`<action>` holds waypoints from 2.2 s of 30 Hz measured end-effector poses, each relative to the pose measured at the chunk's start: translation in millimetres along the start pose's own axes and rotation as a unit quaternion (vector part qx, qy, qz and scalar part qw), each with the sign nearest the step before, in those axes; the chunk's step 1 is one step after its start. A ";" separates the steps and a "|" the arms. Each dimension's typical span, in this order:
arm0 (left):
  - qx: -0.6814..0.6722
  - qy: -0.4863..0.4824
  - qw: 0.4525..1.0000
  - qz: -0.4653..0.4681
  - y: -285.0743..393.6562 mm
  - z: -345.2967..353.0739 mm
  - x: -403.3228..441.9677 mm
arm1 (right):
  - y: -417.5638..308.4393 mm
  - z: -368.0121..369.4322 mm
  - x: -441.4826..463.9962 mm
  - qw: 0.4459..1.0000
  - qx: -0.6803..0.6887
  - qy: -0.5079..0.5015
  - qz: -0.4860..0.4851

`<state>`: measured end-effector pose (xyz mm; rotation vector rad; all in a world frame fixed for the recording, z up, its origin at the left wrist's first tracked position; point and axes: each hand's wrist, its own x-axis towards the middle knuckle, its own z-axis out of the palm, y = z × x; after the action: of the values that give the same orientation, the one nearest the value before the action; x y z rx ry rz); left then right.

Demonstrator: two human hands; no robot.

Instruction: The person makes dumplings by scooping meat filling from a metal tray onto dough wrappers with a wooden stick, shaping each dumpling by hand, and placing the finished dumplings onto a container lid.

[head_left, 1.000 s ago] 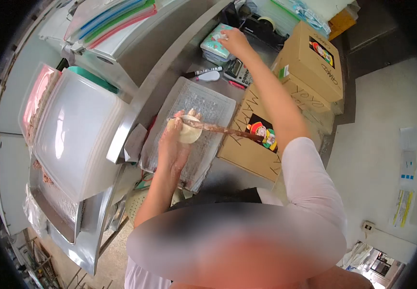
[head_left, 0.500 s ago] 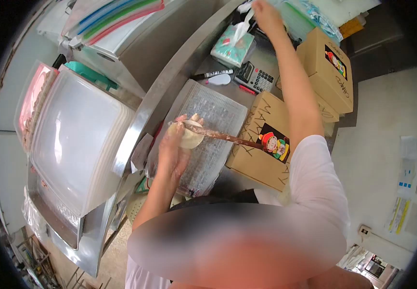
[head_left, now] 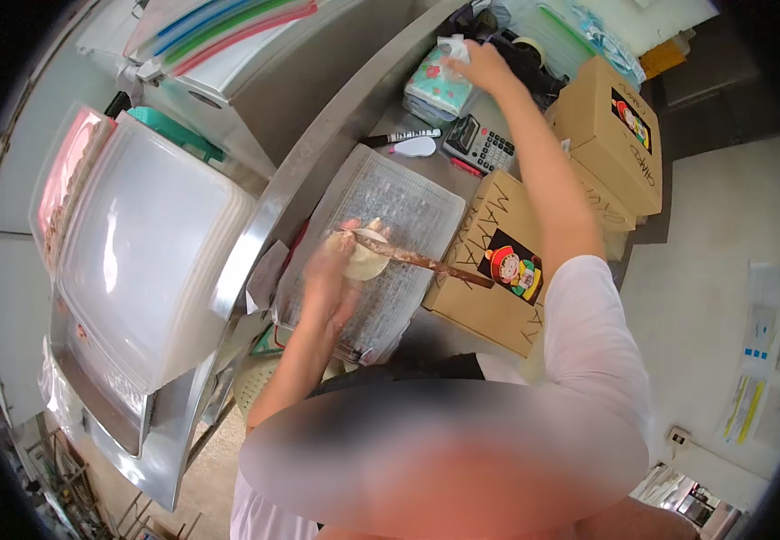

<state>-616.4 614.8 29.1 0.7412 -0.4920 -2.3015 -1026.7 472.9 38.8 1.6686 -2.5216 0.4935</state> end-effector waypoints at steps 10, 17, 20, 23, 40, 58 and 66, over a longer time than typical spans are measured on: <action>-0.004 -0.006 1.000 0.007 7.3 -5.8 6.9 | -20.3 -80.4 21.8 0.959 -0.036 0.228 -0.165; -0.009 -0.017 1.000 0.004 5.9 -6.1 10.4 | 11.7 -60.0 29.6 0.946 0.061 0.304 -0.097; -0.013 -0.026 1.000 -0.003 6.9 -8.6 8.2 | -2.4 -71.9 9.6 0.969 0.222 0.094 0.058; -0.008 -0.025 1.000 0.005 5.1 -9.2 7.7 | 16.1 -86.2 16.1 0.949 0.211 0.229 0.047; -0.019 0.001 1.000 -0.007 1.7 -15.7 -3.8 | 8.5 -12.4 -10.0 0.996 0.022 0.030 -0.085; -0.014 0.005 1.000 0.013 4.0 -17.4 -13.3 | -1.1 -61.6 -12.2 0.672 0.731 0.094 0.079; -0.017 0.015 0.998 0.051 -2.0 -14.9 -34.8 | -24.2 -76.9 -69.7 0.712 0.695 0.005 0.105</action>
<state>-586.5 638.1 29.7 0.7165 -0.4655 -2.1960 -985.1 549.4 100.3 1.3646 -2.2103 2.8884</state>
